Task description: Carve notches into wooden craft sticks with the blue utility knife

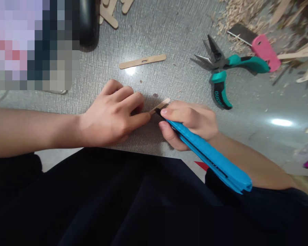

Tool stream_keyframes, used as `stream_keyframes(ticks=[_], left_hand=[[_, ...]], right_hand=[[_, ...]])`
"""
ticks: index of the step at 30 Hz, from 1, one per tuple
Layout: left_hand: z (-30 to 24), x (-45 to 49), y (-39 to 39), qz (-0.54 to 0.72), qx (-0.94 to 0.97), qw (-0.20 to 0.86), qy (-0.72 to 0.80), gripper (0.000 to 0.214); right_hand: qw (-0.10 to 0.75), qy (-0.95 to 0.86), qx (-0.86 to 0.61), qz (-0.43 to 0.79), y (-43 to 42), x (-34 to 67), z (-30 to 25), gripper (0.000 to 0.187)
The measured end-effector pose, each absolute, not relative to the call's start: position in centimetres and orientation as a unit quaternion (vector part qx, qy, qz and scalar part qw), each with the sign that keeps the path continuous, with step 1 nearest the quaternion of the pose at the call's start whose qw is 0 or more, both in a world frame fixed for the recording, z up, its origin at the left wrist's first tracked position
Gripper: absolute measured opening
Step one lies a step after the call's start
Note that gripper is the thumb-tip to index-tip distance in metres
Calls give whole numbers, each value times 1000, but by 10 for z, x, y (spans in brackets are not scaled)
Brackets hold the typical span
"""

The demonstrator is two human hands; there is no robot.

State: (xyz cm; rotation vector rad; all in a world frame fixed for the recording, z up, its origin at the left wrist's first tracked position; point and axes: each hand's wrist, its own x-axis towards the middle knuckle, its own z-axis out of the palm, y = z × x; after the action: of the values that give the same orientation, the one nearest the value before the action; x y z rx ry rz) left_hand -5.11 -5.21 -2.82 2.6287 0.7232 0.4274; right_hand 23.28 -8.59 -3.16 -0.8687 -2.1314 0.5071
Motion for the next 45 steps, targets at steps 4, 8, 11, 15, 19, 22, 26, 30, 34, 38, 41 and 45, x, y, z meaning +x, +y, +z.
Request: stream_keyframes(ticks=[4,8,11,15,19,22,26,30,34,38,41,45], left_hand=[[-28,-52,-48,138,935,208,253,33],[-29,-52,-46,159,926,237,248,32],[-30,-50,-48,178,916,254,255,32],[-32,-48,-50,184,910,259,266,34],[-30,-50,-46,162,926,236,246,36],[-28,-52,-44,139,934,229,238,39],[-28,-51,-43,141,935,222,238,38],[-29,-51,-44,153,931,234,235,37],[-27,-50,-45,145,927,241,246,29],[-22,-49,-45,113,936,205,264,29],[-19,-50,-43,129,934,209,259,51],[-17,-49,-42,129,930,229,256,60]], right_hand=[[358,-845,-348,193,-87,233,-28,19],[343,-854,-346,182,-89,236,-27,20],[337,-856,-350,175,-89,240,-30,21],[337,-855,-349,181,-87,243,-33,18],[351,-845,-352,196,-91,242,-33,17],[352,-821,-392,223,-95,243,-31,16],[336,-829,-381,235,-94,246,-28,25],[348,-829,-365,241,-90,246,-26,35],[340,-836,-359,238,-87,244,-27,27],[339,-845,-335,242,-85,246,-26,20],[317,-857,-315,258,-84,248,-24,23],[301,-871,-289,258,-85,251,-22,26]])
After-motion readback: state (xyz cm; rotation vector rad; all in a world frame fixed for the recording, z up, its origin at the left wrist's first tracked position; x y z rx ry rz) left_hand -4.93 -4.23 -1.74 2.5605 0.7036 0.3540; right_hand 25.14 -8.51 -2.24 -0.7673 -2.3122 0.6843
